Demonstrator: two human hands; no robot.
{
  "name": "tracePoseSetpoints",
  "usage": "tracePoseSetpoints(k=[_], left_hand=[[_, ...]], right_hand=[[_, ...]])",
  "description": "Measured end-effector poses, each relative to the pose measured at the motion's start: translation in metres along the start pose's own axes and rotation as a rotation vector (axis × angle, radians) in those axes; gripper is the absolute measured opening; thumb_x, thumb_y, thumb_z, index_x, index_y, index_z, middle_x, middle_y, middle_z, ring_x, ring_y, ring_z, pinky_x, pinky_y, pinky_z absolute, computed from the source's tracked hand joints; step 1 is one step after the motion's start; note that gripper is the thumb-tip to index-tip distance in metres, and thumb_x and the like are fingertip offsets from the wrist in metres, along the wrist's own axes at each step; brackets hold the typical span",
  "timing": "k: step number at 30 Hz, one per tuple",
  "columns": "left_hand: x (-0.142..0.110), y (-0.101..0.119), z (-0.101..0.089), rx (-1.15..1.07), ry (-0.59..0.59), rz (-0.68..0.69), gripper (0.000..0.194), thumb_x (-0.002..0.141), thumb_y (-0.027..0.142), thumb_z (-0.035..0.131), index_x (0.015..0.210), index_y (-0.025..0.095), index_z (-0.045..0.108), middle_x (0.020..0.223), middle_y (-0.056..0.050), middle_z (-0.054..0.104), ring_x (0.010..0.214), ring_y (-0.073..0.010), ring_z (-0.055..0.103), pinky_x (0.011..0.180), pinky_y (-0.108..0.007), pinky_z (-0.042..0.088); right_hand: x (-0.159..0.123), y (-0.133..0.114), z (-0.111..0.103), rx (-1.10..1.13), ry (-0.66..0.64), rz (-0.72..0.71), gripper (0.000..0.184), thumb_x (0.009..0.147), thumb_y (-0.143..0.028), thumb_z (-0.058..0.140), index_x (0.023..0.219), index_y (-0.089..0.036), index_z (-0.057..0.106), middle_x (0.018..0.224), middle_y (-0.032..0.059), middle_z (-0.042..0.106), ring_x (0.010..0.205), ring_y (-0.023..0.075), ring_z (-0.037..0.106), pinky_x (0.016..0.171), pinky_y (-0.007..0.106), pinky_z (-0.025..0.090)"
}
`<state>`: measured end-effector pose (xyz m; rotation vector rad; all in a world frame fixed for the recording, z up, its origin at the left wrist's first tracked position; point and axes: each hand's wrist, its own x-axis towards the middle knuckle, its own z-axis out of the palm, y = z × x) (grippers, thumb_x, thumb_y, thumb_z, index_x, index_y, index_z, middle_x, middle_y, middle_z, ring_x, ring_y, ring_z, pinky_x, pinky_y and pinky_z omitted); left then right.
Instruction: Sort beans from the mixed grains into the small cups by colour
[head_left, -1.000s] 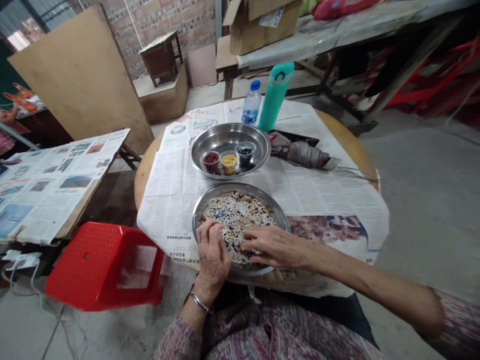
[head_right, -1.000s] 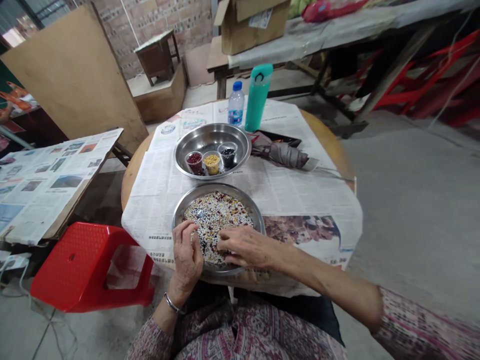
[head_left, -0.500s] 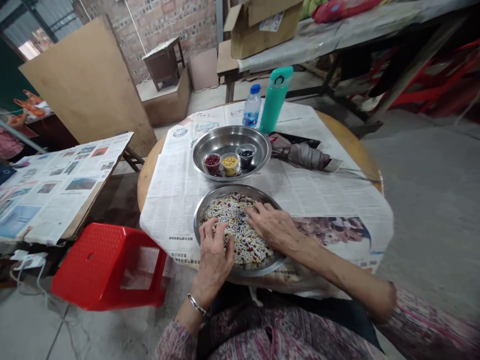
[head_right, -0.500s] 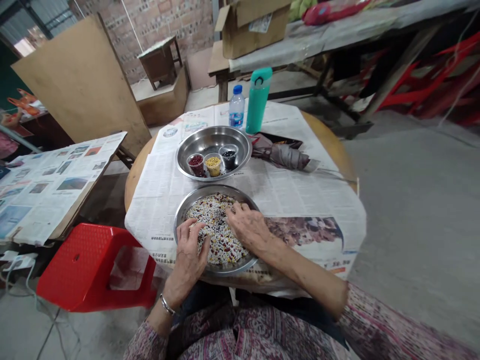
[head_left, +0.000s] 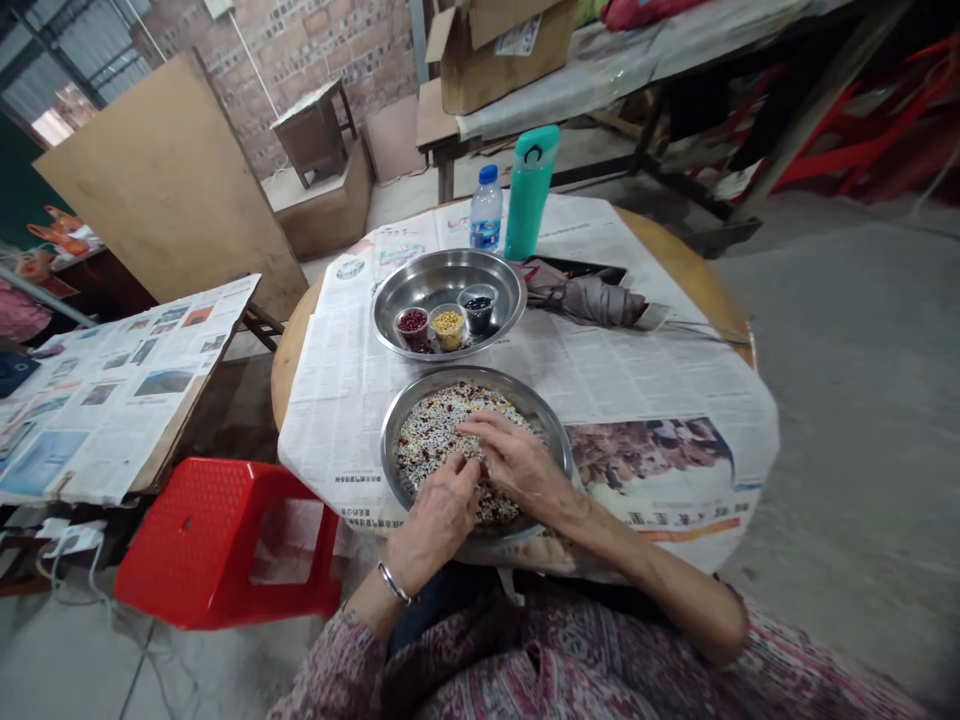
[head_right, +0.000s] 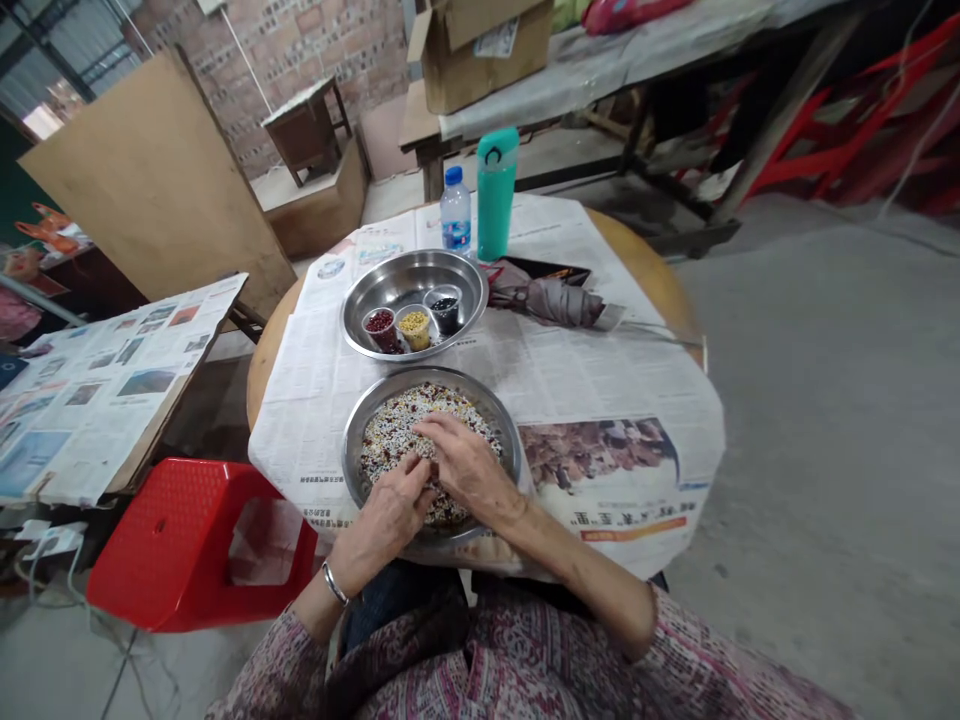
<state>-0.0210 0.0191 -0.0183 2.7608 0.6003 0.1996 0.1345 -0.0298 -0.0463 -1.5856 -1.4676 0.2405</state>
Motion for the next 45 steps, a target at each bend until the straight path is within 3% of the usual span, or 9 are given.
tracePoseSetpoints(k=[6,10,14,17,22,27,35,39,45], left_hand=[[0.048,-0.005,0.003,0.199,0.030,0.258,0.025,0.090,0.024,0.061,0.116,0.024,0.060,0.130,-0.009,0.053,0.121,-0.0289,0.049,0.098,-0.046,0.049],[0.069,-0.027,-0.007,0.305,0.016,0.207,0.025,0.099,0.023,0.047,0.120,0.024,0.060,0.138,-0.007,0.052,0.127,-0.0251,0.045,0.107,-0.044,0.042],[0.056,-0.041,-0.026,0.350,-0.041,-0.073,0.023,0.099,0.019,0.043,0.115,0.023,0.060,0.128,-0.007,0.056,0.110,-0.0219,0.053,0.092,-0.037,0.050],[0.032,-0.036,-0.034,0.261,-0.045,-0.173,0.016,0.099,0.023,0.048,0.109,0.022,0.060,0.114,-0.007,0.058,0.105,-0.0207,0.054,0.093,-0.035,0.050],[0.013,-0.006,-0.024,0.073,-0.122,-0.021,0.029,0.093,0.035,0.062,0.119,0.024,0.055,0.119,-0.005,0.053,0.111,-0.0208,0.053,0.094,-0.034,0.051],[0.037,0.000,-0.014,0.097,-0.198,0.104,0.018,0.100,0.017,0.043,0.110,0.021,0.057,0.113,-0.005,0.053,0.101,-0.0175,0.055,0.086,-0.029,0.052],[0.054,-0.033,-0.024,0.180,-0.006,-0.217,0.027,0.090,0.002,0.045,0.107,0.019,0.058,0.109,-0.007,0.058,0.096,-0.0182,0.059,0.081,-0.029,0.050],[0.070,-0.046,-0.039,0.067,0.159,-0.180,0.016,0.096,0.011,0.048,0.093,0.019,0.061,0.091,-0.003,0.063,0.083,-0.0148,0.059,0.079,-0.026,0.048],[0.136,-0.066,-0.086,0.152,0.438,-0.194,0.021,0.100,0.022,0.047,0.098,0.020,0.067,0.096,-0.004,0.068,0.091,-0.0175,0.058,0.086,-0.030,0.046]], right_hand=[[-0.019,0.009,-0.023,-0.173,0.109,0.063,0.045,0.087,-0.007,0.037,0.121,-0.022,0.063,0.122,0.0106,0.064,0.112,0.0226,0.063,0.098,0.041,0.053],[-0.025,0.012,-0.018,-0.201,0.229,-0.002,0.036,0.091,-0.011,0.041,0.116,-0.022,0.064,0.114,0.0090,0.068,0.106,0.0220,0.065,0.094,0.039,0.054],[-0.025,0.012,-0.014,-0.175,0.287,-0.045,0.031,0.090,-0.010,0.045,0.112,-0.021,0.065,0.105,0.0069,0.070,0.100,0.0204,0.067,0.091,0.037,0.055],[-0.024,0.009,-0.016,-0.192,0.279,-0.055,0.031,0.089,-0.008,0.046,0.110,-0.021,0.065,0.101,0.0055,0.071,0.095,0.0200,0.068,0.087,0.036,0.056],[-0.024,0.004,-0.019,-0.214,0.278,-0.051,0.029,0.090,-0.007,0.045,0.108,-0.020,0.064,0.099,0.0057,0.072,0.093,0.0198,0.069,0.083,0.034,0.056],[-0.024,0.004,-0.018,-0.230,0.294,-0.058,0.026,0.090,-0.010,0.047,0.107,-0.020,0.064,0.100,0.0058,0.073,0.092,0.0196,0.070,0.083,0.034,0.056],[-0.024,0.004,-0.018,-0.237,0.307,-0.059,0.025,0.091,-0.009,0.049,0.108,-0.018,0.065,0.100,0.0058,0.073,0.091,0.0185,0.070,0.083,0.032,0.056],[-0.025,0.005,-0.016,-0.227,0.298,-0.057,0.025,0.091,-0.009,0.050,0.109,-0.019,0.065,0.101,0.0056,0.073,0.092,0.0180,0.070,0.084,0.031,0.055],[-0.026,0.007,-0.014,-0.226,0.315,-0.042,0.026,0.091,-0.011,0.050,0.110,-0.020,0.065,0.103,0.0050,0.073,0.094,0.0181,0.070,0.087,0.032,0.055]])
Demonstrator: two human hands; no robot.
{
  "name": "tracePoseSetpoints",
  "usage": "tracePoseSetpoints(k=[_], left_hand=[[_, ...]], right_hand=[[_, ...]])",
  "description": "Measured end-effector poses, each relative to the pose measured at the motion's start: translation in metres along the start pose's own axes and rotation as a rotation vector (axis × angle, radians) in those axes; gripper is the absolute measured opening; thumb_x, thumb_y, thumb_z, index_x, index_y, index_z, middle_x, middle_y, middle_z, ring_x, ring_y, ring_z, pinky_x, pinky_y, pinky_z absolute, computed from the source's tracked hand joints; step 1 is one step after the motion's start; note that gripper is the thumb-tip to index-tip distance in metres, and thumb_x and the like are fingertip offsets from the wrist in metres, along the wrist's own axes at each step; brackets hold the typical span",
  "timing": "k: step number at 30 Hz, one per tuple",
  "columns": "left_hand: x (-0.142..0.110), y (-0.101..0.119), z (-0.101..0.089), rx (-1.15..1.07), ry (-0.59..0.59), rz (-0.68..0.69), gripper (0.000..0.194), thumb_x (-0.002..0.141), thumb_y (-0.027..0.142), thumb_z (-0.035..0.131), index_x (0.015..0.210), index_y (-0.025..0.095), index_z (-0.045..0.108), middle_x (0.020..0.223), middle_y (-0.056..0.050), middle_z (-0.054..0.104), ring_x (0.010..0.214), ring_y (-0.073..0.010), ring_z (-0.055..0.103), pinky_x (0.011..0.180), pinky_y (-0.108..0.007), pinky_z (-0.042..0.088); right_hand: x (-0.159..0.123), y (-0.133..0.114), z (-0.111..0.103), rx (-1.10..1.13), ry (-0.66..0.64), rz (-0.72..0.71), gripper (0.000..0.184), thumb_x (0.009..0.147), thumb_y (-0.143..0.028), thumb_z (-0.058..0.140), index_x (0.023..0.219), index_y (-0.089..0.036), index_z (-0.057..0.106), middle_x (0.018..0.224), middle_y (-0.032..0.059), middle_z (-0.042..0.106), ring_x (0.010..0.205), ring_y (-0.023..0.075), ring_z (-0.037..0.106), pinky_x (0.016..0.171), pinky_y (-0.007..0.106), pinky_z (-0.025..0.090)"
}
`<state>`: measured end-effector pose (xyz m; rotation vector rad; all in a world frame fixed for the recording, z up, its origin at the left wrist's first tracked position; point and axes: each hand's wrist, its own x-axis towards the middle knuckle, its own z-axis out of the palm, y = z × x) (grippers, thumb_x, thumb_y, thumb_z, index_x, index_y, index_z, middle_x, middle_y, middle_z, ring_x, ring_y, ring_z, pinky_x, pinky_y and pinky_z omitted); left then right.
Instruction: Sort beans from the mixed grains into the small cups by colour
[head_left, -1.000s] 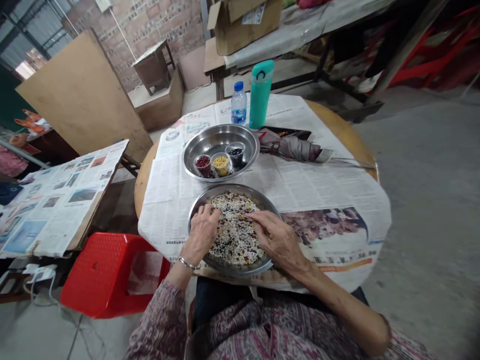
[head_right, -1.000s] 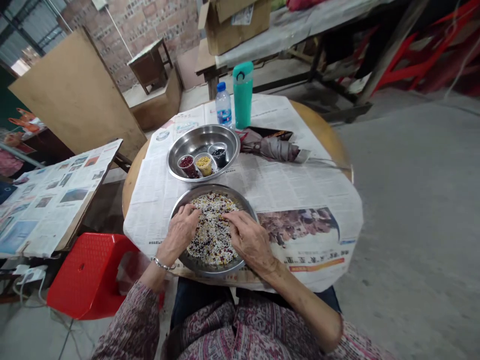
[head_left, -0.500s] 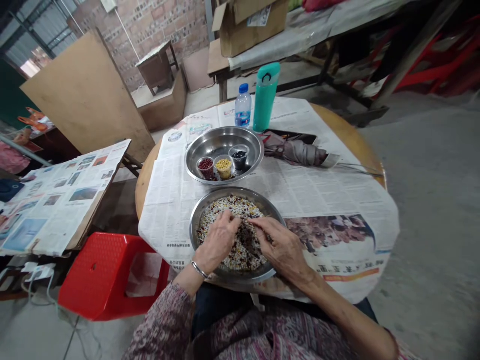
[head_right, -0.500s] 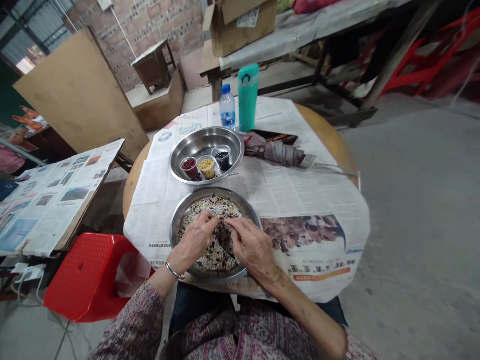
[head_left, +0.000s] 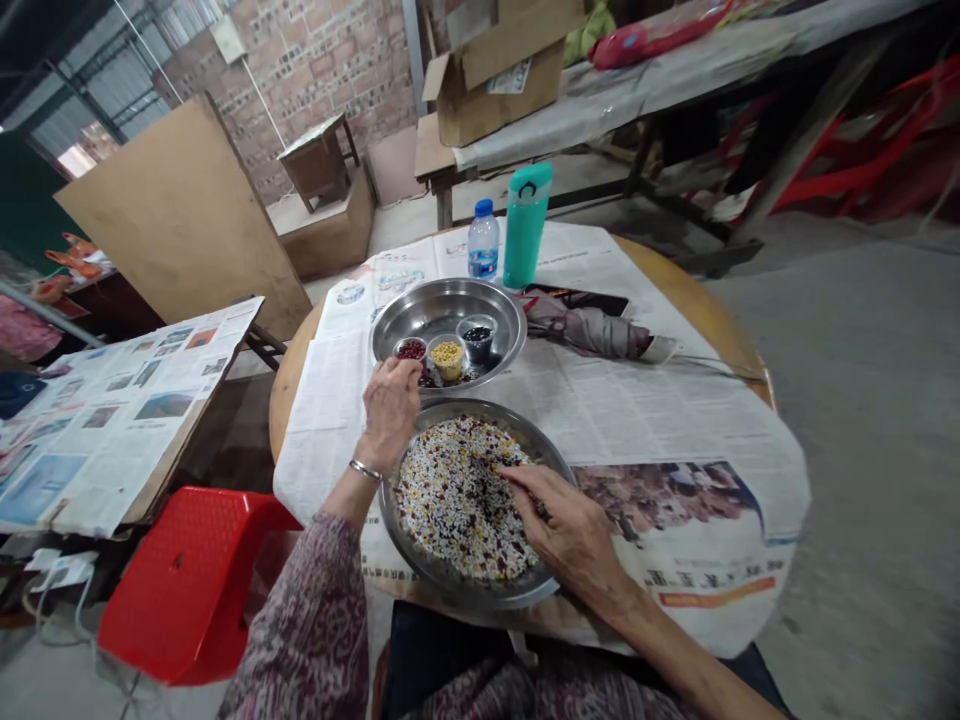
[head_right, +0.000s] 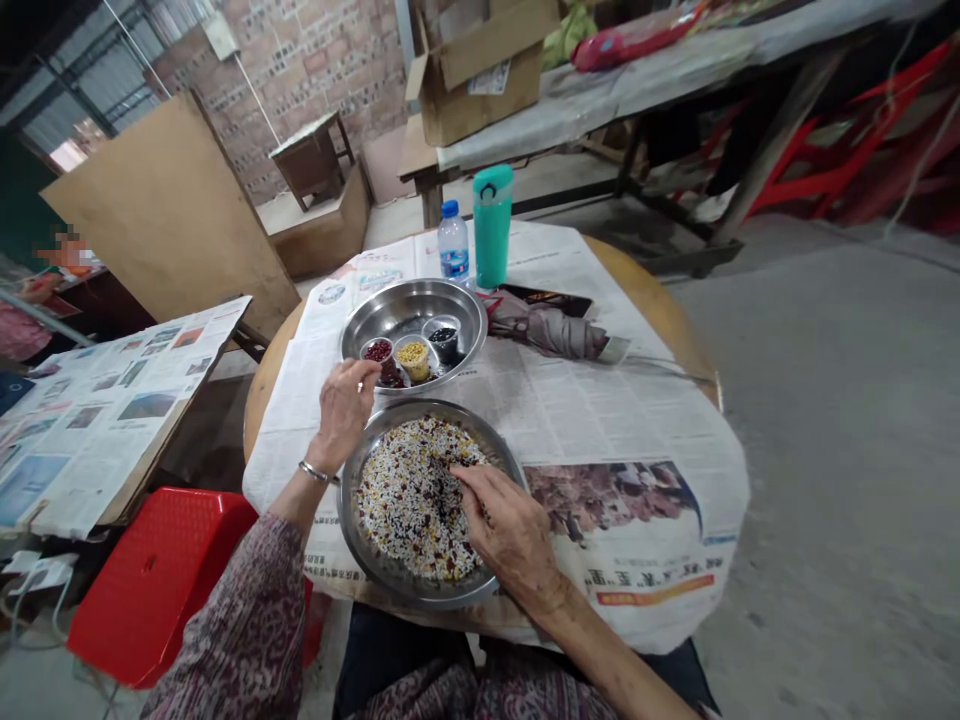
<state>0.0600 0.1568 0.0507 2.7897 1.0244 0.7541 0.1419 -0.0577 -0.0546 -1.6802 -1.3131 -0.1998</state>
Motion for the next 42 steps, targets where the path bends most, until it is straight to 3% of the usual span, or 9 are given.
tracePoseSetpoints(k=[4,8,18,23,30,33,35,38,42], left_hand=[[0.047,-0.010,0.009,0.185,-0.111,-0.073,0.024,0.096,0.018,0.049,0.097,0.022,0.073,0.097,-0.005,0.070,0.097,-0.0207,0.057,0.091,-0.033,0.043],[0.067,-0.018,0.023,0.247,-0.210,-0.119,0.020,0.090,0.017,0.055,0.088,0.022,0.075,0.094,-0.006,0.071,0.097,-0.0227,0.056,0.085,-0.034,0.044],[0.072,-0.027,0.040,0.198,-0.192,-0.095,0.023,0.093,0.018,0.052,0.090,0.019,0.074,0.094,-0.008,0.071,0.090,-0.0204,0.057,0.079,-0.031,0.044],[0.068,-0.025,0.038,0.177,-0.196,-0.055,0.026,0.093,0.013,0.048,0.092,0.019,0.074,0.091,-0.006,0.071,0.086,-0.0182,0.059,0.080,-0.029,0.045],[0.065,-0.020,0.030,0.180,-0.155,-0.040,0.027,0.095,0.008,0.045,0.107,0.015,0.068,0.105,-0.010,0.070,0.099,-0.0188,0.061,0.091,-0.032,0.045],[0.046,-0.010,0.014,0.108,-0.097,-0.013,0.021,0.099,0.013,0.045,0.103,0.015,0.066,0.100,-0.009,0.069,0.093,-0.0177,0.061,0.089,-0.033,0.047],[0.019,-0.002,0.003,0.014,-0.101,0.061,0.022,0.102,0.017,0.042,0.102,0.016,0.064,0.094,-0.006,0.068,0.084,-0.0151,0.061,0.082,-0.031,0.049],[-0.033,0.002,-0.006,-0.033,-0.227,0.182,0.020,0.102,0.019,0.041,0.102,0.016,0.061,0.095,-0.005,0.065,0.081,-0.0138,0.059,0.076,-0.028,0.049],[-0.087,-0.002,0.003,0.120,-0.382,0.110,0.021,0.099,0.011,0.040,0.102,0.017,0.061,0.098,-0.006,0.062,0.092,-0.0171,0.059,0.084,-0.029,0.050]], right_hand=[[0.001,-0.001,-0.001,0.005,0.000,0.024,0.025,0.091,-0.012,0.050,0.109,-0.021,0.065,0.103,0.0045,0.073,0.094,0.0179,0.071,0.085,0.032,0.056],[0.002,-0.003,-0.001,0.015,0.004,0.037,0.025,0.092,-0.013,0.049,0.108,-0.021,0.066,0.102,0.0044,0.074,0.092,0.0176,0.071,0.084,0.031,0.057],[0.005,-0.006,-0.007,0.059,-0.032,0.095,0.026,0.091,-0.014,0.050,0.107,-0.023,0.067,0.100,0.0046,0.075,0.092,0.0190,0.071,0.084,0.034,0.057],[0.005,-0.007,-0.006,0.061,-0.011,0.092,0.024,0.091,-0.014,0.050,0.105,-0.023,0.067,0.098,0.0037,0.075,0.089,0.0181,0.071,0.082,0.033,0.057],[0.004,-0.006,-0.005,0.051,-0.001,0.063,0.023,0.091,-0.013,0.051,0.105,-0.021,0.067,0.099,0.0044,0.074,0.089,0.0182,0.071,0.083,0.033,0.057],[0.003,-0.005,-0.005,0.057,-0.009,0.082,0.025,0.090,-0.014,0.050,0.105,-0.022,0.068,0.098,0.0042,0.074,0.089,0.0184,0.071,0.083,0.033,0.057],[0.003,-0.005,-0.004,0.062,-0.013,0.089,0.026,0.090,-0.014,0.049,0.105,-0.022,0.068,0.098,0.0041,0.074,0.089,0.0185,0.070,0.083,0.033,0.057],[0.003,-0.004,-0.002,0.042,-0.015,0.086,0.027,0.090,-0.014,0.048,0.107,-0.023,0.068,0.098,0.0045,0.073,0.091,0.0195,0.069,0.084,0.035,0.056],[0.004,-0.003,0.001,-0.053,-0.031,0.094,0.028,0.089,-0.016,0.051,0.109,-0.023,0.069,0.106,0.0072,0.071,0.102,0.0241,0.063,0.090,0.042,0.054]])
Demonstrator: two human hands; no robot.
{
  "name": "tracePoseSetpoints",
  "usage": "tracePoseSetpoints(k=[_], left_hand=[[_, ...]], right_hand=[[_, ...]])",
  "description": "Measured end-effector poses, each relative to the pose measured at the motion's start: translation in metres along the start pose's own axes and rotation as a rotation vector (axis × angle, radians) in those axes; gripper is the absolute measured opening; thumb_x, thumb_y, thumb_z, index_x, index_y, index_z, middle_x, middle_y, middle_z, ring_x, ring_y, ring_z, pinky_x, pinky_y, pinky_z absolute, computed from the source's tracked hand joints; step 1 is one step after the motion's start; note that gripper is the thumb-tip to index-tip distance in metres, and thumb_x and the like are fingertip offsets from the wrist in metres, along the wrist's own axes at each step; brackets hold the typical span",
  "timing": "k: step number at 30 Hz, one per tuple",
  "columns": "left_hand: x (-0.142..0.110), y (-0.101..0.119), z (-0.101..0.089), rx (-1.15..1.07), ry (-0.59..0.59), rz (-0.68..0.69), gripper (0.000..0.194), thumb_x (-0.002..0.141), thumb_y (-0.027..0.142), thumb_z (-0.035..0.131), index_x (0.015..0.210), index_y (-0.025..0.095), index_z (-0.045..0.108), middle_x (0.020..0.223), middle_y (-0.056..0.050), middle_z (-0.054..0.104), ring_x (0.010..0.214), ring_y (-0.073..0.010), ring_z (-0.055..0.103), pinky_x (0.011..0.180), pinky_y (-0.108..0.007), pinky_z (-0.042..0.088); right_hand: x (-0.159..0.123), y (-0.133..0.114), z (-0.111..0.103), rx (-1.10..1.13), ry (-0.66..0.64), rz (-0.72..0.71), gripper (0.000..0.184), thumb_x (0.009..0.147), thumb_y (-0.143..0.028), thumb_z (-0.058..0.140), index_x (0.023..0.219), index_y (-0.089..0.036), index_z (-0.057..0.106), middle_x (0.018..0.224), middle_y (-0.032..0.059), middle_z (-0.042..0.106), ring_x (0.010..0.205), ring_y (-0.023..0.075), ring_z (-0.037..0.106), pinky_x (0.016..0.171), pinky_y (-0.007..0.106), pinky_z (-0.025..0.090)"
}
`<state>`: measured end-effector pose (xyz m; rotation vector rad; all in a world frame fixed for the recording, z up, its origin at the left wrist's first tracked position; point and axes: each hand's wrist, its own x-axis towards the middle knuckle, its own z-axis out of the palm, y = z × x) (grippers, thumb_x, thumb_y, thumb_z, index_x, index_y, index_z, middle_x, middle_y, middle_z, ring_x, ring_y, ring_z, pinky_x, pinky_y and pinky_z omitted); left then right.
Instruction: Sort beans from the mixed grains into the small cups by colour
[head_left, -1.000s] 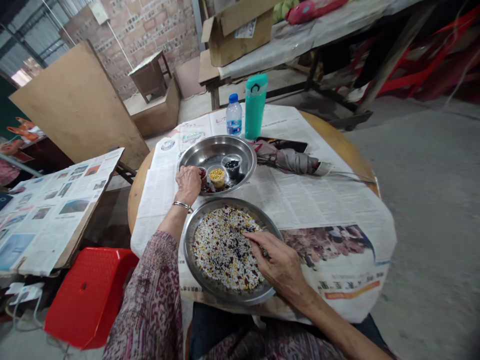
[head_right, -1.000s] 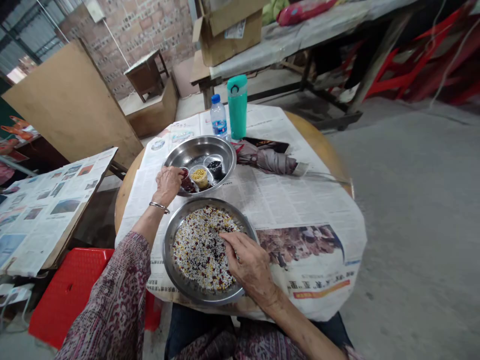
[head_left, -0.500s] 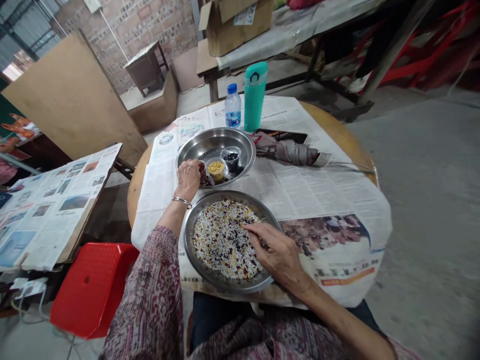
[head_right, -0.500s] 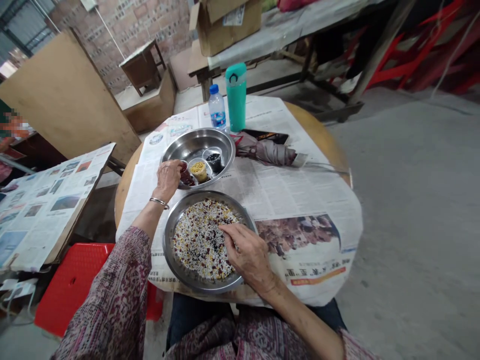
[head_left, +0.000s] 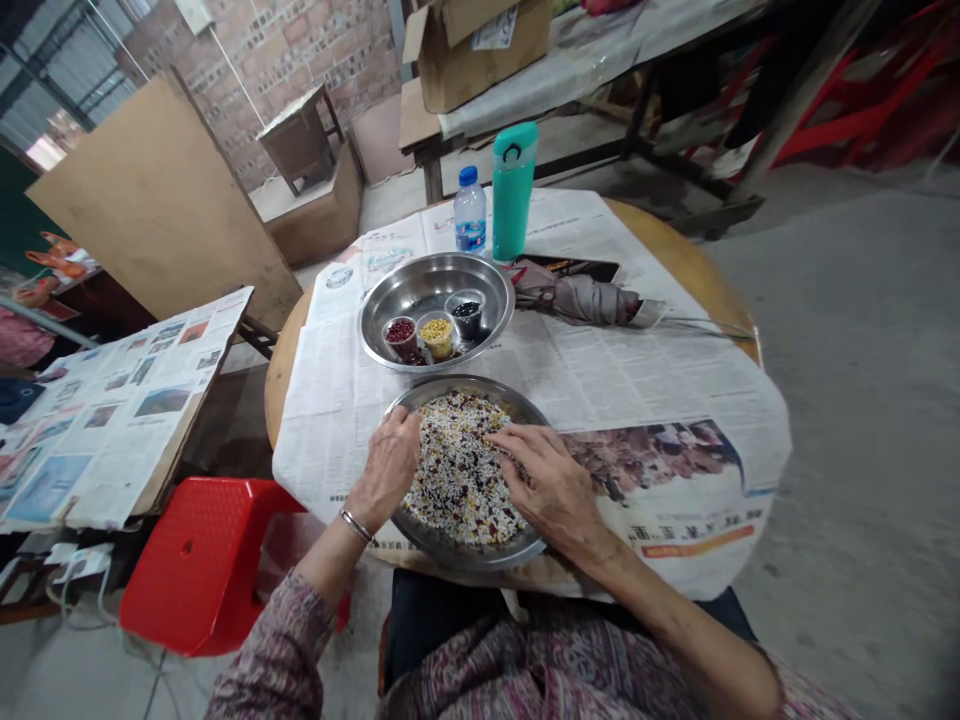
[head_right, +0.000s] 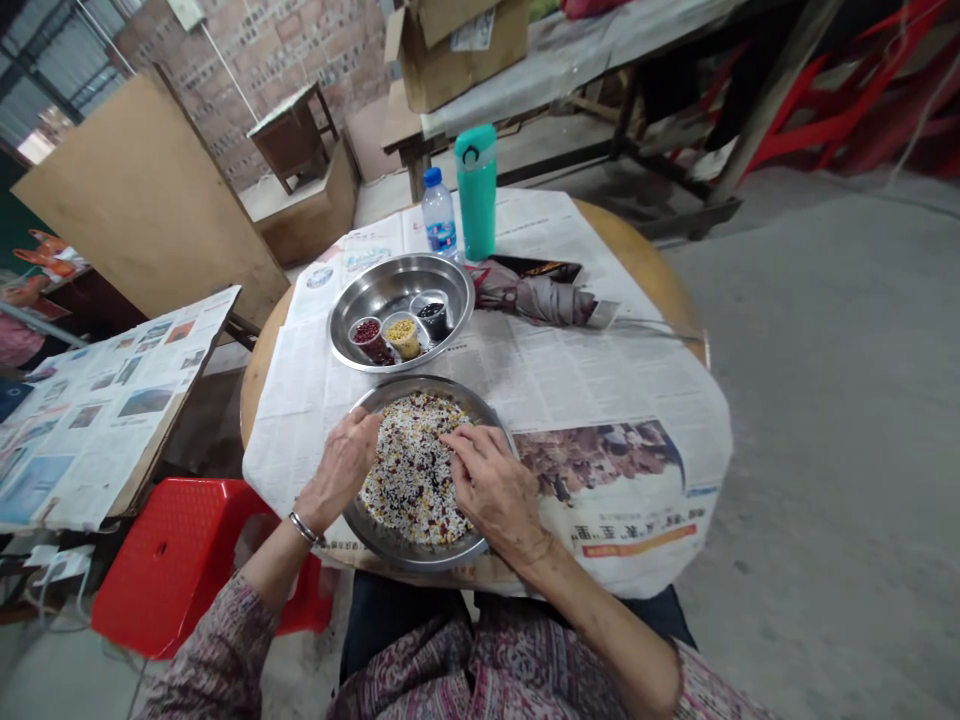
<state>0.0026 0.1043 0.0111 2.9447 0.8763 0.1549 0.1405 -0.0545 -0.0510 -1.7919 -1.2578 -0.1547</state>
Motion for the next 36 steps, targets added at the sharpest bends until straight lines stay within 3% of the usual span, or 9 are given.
tracePoseSetpoints(k=[4,9,13,17,21,25,28,31,36], left_hand=[[-0.018,0.015,0.019,-0.048,-0.048,-0.067,0.021,0.097,0.009,0.042,0.105,0.019,0.059,0.100,-0.005,0.059,0.095,-0.0171,0.057,0.089,-0.031,0.049],[-0.043,0.056,0.017,-0.154,-0.123,0.054,0.019,0.099,0.013,0.041,0.103,0.020,0.058,0.103,-0.005,0.057,0.096,-0.0173,0.055,0.088,-0.031,0.050],[-0.058,0.071,0.015,-0.202,-0.219,0.172,0.011,0.099,0.025,0.049,0.103,0.020,0.057,0.110,-0.006,0.055,0.102,-0.0190,0.053,0.090,-0.034,0.052],[-0.046,0.068,0.020,-0.152,-0.247,0.376,0.015,0.097,0.019,0.050,0.108,0.019,0.059,0.116,-0.009,0.054,0.111,-0.0221,0.050,0.092,-0.035,0.051],[-0.007,0.057,0.025,-0.006,-0.151,0.488,0.023,0.097,0.015,0.044,0.112,0.017,0.062,0.122,-0.011,0.054,0.116,-0.0245,0.048,0.100,-0.040,0.047],[0.026,0.042,0.020,0.066,-0.068,0.386,0.024,0.099,0.020,0.044,0.118,0.022,0.059,0.136,-0.008,0.050,0.127,-0.0250,0.043,0.103,-0.041,0.044],[0.029,0.028,0.013,0.103,-0.104,0.238,0.023,0.098,0.014,0.043,0.113,0.021,0.060,0.123,-0.007,0.056,0.112,-0.0211,0.052,0.093,-0.035,0.048],[0.012,0.017,0.004,0.116,-0.145,0.072,0.020,0.100,0.015,0.041,0.108,0.020,0.058,0.110,-0.006,0.058,0.100,-0.0180,0.056,0.087,-0.030,0.049],[-0.036,0.022,-0.011,0.041,-0.224,-0.055,0.024,0.096,0.043,0.055,0.104,0.021,0.055,0.108,-0.005,0.058,0.101,-0.0208,0.059,0.084,-0.032,0.050]], right_hand=[[0.000,0.000,0.001,-0.024,-0.029,-0.025,0.030,0.089,-0.015,0.050,0.111,-0.023,0.068,0.107,0.0072,0.071,0.102,0.0244,0.062,0.090,0.042,0.054],[-0.001,0.000,-0.001,-0.005,-0.025,-0.046,0.029,0.090,-0.014,0.049,0.110,-0.021,0.067,0.103,0.0070,0.072,0.099,0.0237,0.064,0.089,0.042,0.054],[-0.002,0.000,-0.001,0.017,-0.013,-0.026,0.030,0.090,-0.015,0.047,0.110,-0.022,0.068,0.103,0.0067,0.072,0.097,0.0231,0.065,0.088,0.041,0.054],[-0.003,0.000,0.000,0.038,-0.014,-0.025,0.031,0.090,-0.014,0.045,0.109,-0.023,0.068,0.101,0.0064,0.072,0.096,0.0230,0.065,0.087,0.041,0.054],[-0.003,0.002,0.000,0.045,0.038,-0.032,0.033,0.092,-0.013,0.042,0.113,-0.022,0.066,0.105,0.0088,0.071,0.100,0.0239,0.063,0.090,0.042,0.054],[-0.001,0.002,-0.001,0.031,0.076,-0.029,0.033,0.093,-0.014,0.042,0.117,-0.019,0.065,0.110,0.0119,0.068,0.105,0.0248,0.060,0.094,0.044,0.052],[-0.001,0.001,-0.001,0.040,0.071,-0.020,0.033,0.093,-0.014,0.043,0.117,-0.020,0.065,0.110,0.0108,0.068,0.105,0.0247,0.061,0.095,0.045,0.052],[-0.001,0.000,-0.002,0.049,0.066,-0.023,0.033,0.092,-0.014,0.044,0.116,-0.021,0.065,0.109,0.0093,0.069,0.104,0.0238,0.062,0.094,0.043,0.052],[-0.002,0.000,-0.002,0.047,0.049,-0.025,0.032,0.092,-0.014,0.045,0.115,-0.021,0.065,0.107,0.0087,0.070,0.103,0.0229,0.063,0.094,0.041,0.052]])
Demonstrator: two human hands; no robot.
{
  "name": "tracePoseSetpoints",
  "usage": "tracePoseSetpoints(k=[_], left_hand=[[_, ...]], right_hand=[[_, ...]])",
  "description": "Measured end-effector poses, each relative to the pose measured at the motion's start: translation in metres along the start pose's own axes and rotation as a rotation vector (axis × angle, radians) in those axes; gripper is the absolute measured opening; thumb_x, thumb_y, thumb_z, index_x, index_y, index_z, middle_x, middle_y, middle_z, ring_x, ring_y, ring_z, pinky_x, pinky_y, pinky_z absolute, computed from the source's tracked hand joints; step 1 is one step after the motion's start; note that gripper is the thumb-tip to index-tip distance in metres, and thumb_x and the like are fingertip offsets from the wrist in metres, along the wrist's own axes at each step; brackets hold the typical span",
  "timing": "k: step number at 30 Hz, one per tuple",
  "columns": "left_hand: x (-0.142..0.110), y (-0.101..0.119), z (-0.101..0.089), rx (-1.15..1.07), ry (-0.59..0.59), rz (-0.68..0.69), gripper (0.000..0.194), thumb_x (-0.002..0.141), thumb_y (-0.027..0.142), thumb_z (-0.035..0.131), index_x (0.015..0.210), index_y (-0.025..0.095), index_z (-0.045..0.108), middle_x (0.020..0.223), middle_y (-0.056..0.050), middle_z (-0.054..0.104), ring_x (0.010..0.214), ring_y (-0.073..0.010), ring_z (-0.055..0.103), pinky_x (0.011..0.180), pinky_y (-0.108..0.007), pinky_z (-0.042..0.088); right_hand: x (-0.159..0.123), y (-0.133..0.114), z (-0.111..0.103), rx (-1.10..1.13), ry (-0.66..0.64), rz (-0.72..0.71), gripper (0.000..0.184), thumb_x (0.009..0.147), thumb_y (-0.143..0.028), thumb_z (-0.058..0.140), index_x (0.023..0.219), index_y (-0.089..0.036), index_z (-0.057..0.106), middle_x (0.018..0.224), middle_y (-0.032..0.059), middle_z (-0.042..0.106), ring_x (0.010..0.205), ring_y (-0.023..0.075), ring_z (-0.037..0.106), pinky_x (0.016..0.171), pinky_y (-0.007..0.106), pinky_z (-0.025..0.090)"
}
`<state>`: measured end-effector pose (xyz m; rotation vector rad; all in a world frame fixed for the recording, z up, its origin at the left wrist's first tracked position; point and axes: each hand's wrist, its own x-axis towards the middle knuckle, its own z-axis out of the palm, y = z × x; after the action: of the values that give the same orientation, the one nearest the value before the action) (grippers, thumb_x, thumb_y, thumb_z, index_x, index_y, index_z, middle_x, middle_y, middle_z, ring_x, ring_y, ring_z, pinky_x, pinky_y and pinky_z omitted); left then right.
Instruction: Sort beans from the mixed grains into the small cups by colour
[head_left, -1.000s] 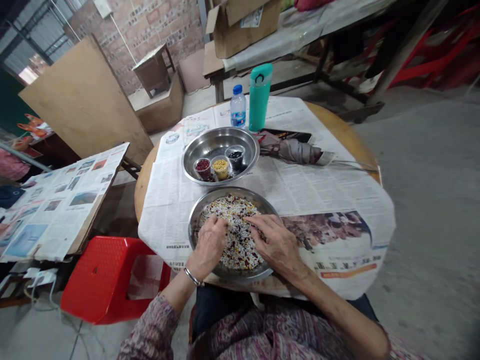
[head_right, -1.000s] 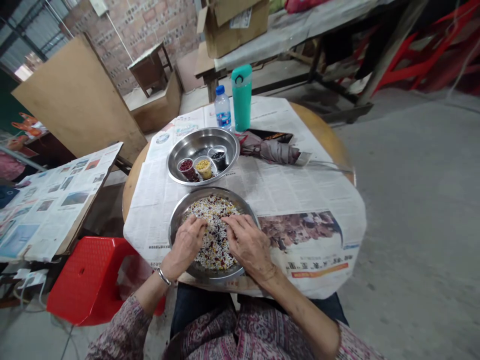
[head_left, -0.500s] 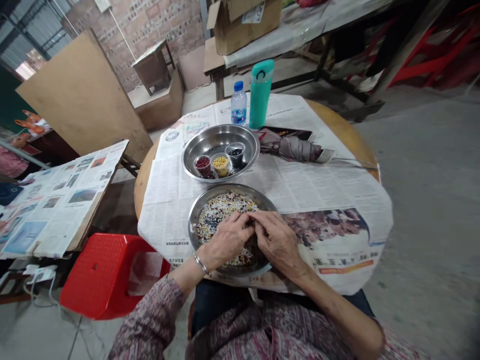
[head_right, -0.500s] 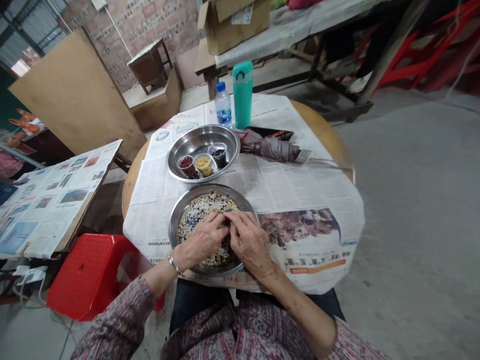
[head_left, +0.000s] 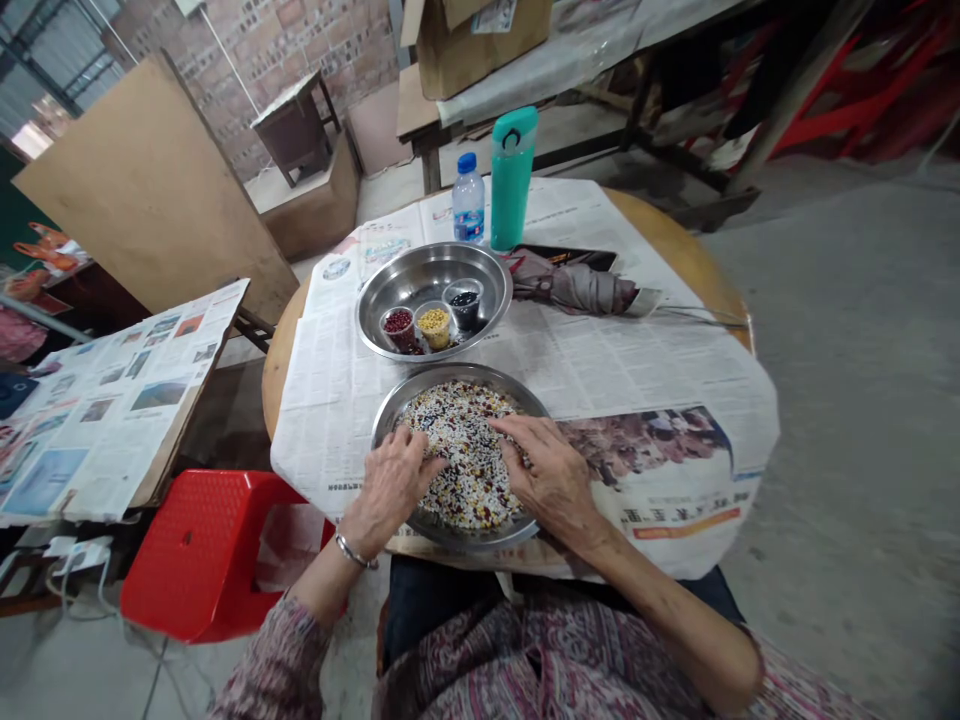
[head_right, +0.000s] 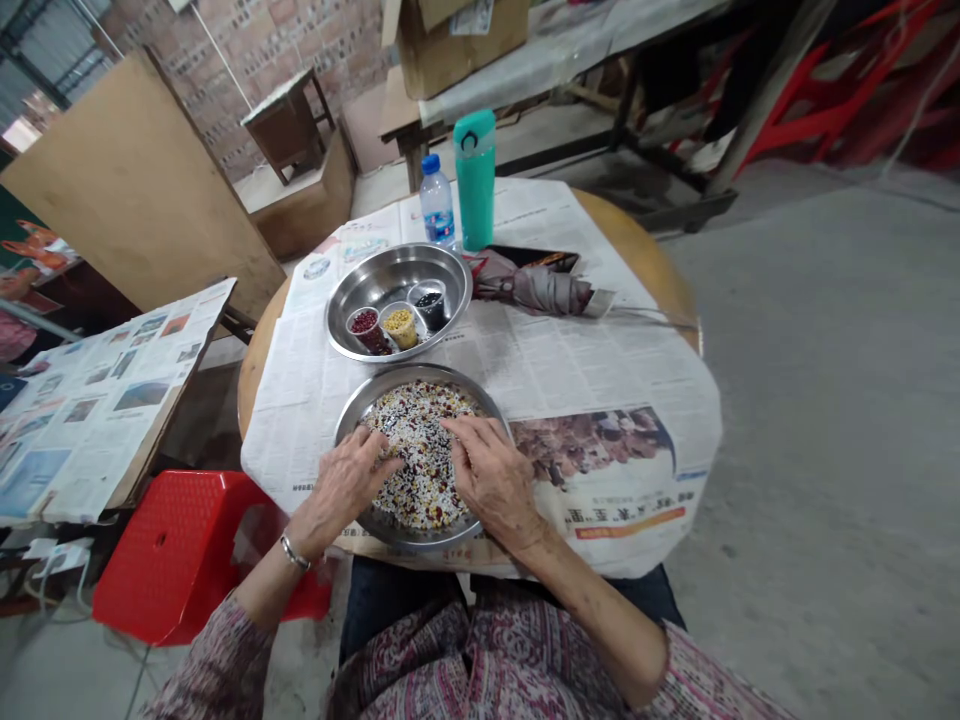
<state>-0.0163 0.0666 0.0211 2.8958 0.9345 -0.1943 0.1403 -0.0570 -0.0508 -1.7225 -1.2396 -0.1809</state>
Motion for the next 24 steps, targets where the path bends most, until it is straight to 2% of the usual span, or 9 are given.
tracePoseSetpoints(k=[3,5,8,11,14,17,20,24], left_hand=[[-0.022,0.013,0.003,-0.130,-0.104,0.075,0.040,0.086,0.049,0.068,0.111,0.022,0.053,0.113,-0.006,0.056,0.104,-0.0229,0.059,0.084,-0.034,0.052],[-0.026,0.023,0.008,-0.212,-0.135,0.175,0.037,0.089,0.041,0.067,0.117,0.023,0.051,0.115,-0.005,0.054,0.101,-0.0207,0.059,0.086,-0.034,0.052],[-0.010,0.037,0.020,-0.256,-0.100,0.319,0.024,0.096,0.023,0.055,0.120,0.024,0.052,0.117,-0.005,0.052,0.098,-0.0171,0.058,0.086,-0.030,0.052],[0.019,0.042,0.026,-0.165,-0.010,0.383,0.021,0.098,0.015,0.042,0.113,0.021,0.057,0.116,-0.006,0.053,0.098,-0.0176,0.057,0.082,-0.028,0.052],[0.040,0.034,0.024,-0.082,0.103,0.295,0.025,0.097,0.010,0.040,0.111,0.022,0.058,0.112,-0.007,0.054,0.100,-0.0190,0.056,0.081,-0.030,0.052],[0.040,0.017,0.021,-0.058,0.214,0.139,0.024,0.095,0.007,0.043,0.105,0.022,0.059,0.109,-0.007,0.056,0.101,-0.0198,0.056,0.082,-0.031,0.051],[0.020,0.003,0.022,-0.074,0.280,0.074,0.016,0.097,0.013,0.048,0.098,0.022,0.061,0.099,-0.006,0.060,0.095,-0.0198,0.057,0.081,-0.032,0.051],[-0.017,-0.001,0.030,-0.215,0.364,0.184,0.013,0.100,0.022,0.048,0.096,0.021,0.061,0.091,-0.003,0.063,0.088,-0.0175,0.058,0.081,-0.032,0.050]], right_hand=[[0.000,0.000,0.000,0.007,-0.006,0.009,0.032,0.091,-0.014,0.045,0.115,-0.021,0.066,0.107,0.0086,0.070,0.102,0.0232,0.063,0.093,0.041,0.052],[0.000,0.001,0.001,0.020,0.001,0.015,0.033,0.091,-0.015,0.045,0.115,-0.021,0.066,0.108,0.0085,0.070,0.103,0.0232,0.063,0.094,0.042,0.052],[-0.001,0.003,0.001,0.038,0.027,0.006,0.033,0.093,-0.016,0.043,0.116,-0.021,0.066,0.110,0.0095,0.069,0.105,0.0235,0.062,0.095,0.044,0.051],[-0.002,0.005,0.000,0.030,0.044,-0.013,0.034,0.094,-0.017,0.042,0.117,-0.020,0.066,0.110,0.0106,0.068,0.106,0.0243,0.060,0.095,0.045,0.051],[-0.001,0.006,0.001,0.005,0.027,-0.013,0.035,0.095,-0.017,0.040,0.119,-0.021,0.065,0.111,0.0103,0.067,0.106,0.0242,0.060,0.095,0.045,0.051],[0.000,0.005,0.002,-0.049,-0.004,-0.012,0.035,0.095,-0.016,0.040,0.121,-0.019,0.064,0.113,0.0107,0.067,0.107,0.0237,0.059,0.097,0.044,0.050],[-0.001,0.003,0.004,-0.149,-0.072,-0.012,0.038,0.095,-0.016,0.040,0.127,-0.016,0.060,0.124,0.0119,0.064,0.117,0.0249,0.054,0.101,0.043,0.048],[0.001,0.004,0.006,-0.297,-0.218,-0.058,0.041,0.095,-0.017,0.039,0.131,-0.012,0.058,0.133,0.0141,0.060,0.125,0.0264,0.050,0.105,0.042,0.044]])
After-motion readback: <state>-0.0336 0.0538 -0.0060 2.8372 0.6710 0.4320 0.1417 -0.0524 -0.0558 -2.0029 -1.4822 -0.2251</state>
